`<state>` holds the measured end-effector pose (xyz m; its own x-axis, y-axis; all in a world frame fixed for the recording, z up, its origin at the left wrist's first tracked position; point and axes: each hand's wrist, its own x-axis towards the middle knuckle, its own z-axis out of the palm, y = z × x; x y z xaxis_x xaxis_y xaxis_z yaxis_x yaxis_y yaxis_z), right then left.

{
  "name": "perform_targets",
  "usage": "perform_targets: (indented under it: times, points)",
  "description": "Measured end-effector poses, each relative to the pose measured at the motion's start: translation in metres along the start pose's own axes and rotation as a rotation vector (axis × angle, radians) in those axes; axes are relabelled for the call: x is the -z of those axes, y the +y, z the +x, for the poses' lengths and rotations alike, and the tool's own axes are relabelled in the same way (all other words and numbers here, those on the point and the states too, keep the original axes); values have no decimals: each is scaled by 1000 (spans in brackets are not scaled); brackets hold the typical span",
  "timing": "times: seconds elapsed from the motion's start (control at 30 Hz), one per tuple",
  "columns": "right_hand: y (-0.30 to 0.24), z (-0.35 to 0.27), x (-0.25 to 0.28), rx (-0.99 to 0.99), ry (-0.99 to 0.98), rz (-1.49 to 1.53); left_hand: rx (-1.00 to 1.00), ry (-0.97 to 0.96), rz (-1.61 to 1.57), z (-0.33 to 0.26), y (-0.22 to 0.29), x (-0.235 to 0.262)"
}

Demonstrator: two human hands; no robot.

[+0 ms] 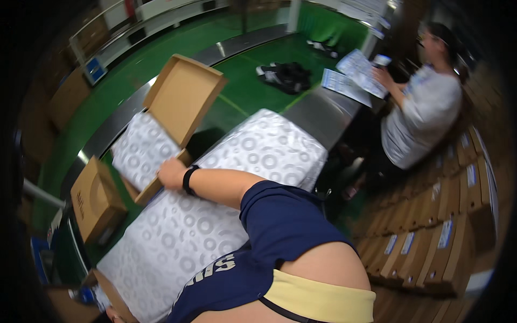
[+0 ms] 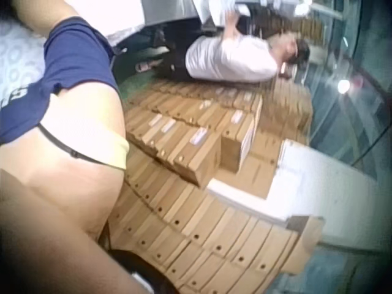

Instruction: Packaging shoes into boxes at a factory assembly station.

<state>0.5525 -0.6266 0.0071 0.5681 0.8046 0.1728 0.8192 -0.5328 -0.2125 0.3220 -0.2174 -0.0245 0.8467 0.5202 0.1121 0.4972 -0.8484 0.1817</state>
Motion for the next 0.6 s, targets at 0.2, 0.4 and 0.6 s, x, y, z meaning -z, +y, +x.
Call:
perform_targets:
  times: [0.2, 0.4, 0.6]
  points:
    - [16, -72, 36, 184, -16, 111, -17, 211, -320, 25, -33, 32]
    - [72, -120, 57, -177, -293, 162, 58, 393, -605, 25, -85, 89]
    - [71, -104, 62, -131, -321, 257, 268, 679, -843, -50, -171, 163]
